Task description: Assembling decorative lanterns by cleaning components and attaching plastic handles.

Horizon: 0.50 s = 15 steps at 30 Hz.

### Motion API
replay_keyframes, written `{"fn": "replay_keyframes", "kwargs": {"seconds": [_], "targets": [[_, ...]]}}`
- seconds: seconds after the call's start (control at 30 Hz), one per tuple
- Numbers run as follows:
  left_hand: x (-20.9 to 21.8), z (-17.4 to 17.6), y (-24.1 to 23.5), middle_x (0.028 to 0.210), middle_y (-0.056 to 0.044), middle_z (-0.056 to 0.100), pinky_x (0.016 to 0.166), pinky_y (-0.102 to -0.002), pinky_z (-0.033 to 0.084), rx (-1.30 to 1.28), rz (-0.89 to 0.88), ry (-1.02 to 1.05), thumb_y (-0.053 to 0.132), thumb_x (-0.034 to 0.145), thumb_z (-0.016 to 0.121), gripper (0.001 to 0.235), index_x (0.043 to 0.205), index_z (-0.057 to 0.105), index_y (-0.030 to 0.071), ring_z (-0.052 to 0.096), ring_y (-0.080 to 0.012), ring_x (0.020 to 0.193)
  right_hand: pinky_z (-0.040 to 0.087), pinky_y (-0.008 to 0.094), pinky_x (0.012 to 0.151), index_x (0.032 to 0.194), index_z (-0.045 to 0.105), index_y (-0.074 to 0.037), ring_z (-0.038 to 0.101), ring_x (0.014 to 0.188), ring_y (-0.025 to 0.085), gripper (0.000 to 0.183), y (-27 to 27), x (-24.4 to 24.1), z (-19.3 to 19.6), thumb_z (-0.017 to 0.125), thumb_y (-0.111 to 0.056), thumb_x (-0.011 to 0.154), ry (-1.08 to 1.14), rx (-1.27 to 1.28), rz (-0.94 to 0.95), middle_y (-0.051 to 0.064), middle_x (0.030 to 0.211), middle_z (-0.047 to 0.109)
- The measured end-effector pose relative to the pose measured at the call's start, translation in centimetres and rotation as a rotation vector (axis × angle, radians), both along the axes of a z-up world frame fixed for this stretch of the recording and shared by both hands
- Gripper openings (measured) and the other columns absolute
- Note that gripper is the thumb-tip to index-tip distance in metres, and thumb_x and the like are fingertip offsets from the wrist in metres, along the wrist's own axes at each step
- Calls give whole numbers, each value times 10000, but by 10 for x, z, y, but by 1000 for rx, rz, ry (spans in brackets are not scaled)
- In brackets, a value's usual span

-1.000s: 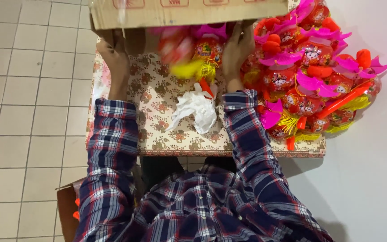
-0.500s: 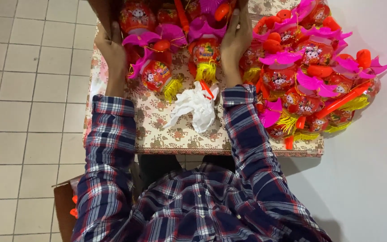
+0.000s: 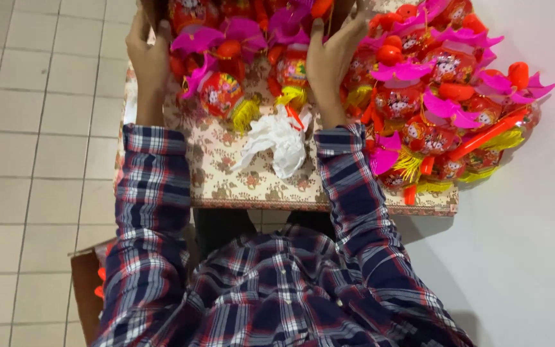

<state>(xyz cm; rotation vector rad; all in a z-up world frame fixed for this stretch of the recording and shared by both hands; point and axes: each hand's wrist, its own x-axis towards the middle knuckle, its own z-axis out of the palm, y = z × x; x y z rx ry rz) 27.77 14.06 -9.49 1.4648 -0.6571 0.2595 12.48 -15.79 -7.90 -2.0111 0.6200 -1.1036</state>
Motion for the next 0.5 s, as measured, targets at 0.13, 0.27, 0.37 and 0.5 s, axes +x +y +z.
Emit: {"fn": "replay_keyframes", "kwargs": {"seconds": [0.13, 0.27, 0.37, 0.5], "targets": [[-31, -4, 1, 1379, -117, 633, 1093, -472, 504, 194, 519, -201, 129, 1096, 604, 360, 1448, 525, 122, 577, -294, 1286, 394, 675, 1216, 1593, 180, -274, 351, 1561, 478, 870, 37, -35, 32, 843, -217, 1033, 144, -74, 43, 255, 1691, 48], [-99, 14, -11, 1133, -180, 587, 920, -460, 564, 416, 603, -373, 64, 1010, 678, 250, 1260, 667, 61, 560, -339, 1087, 691, 267, 711, 1536, 274, -261, 702, 1150, 315, 847, 73, -64, 71, 846, -275, 912, 514, -27, 19, 218, 1656, 106], [-133, 22, -9, 1340, -157, 493, 996, -470, 432, 727, 502, -467, 328, 1037, 726, 428, 1387, 625, 103, 475, -311, 1195, 615, 504, 974, 1504, 351, -193, 574, 1299, 417, 749, 76, -76, 62, 822, -314, 935, 568, -161, 111, 201, 1592, 142], [-147, 17, -4, 1347, -225, 511, 979, -540, 453, 773, 390, -314, 436, 1071, 630, 536, 1479, 542, 99, 510, -358, 1206, 456, 590, 1094, 1433, 461, -157, 482, 1319, 399, 600, 81, -88, 46, 768, -338, 951, 533, -326, 122, 205, 1507, 255]]}}
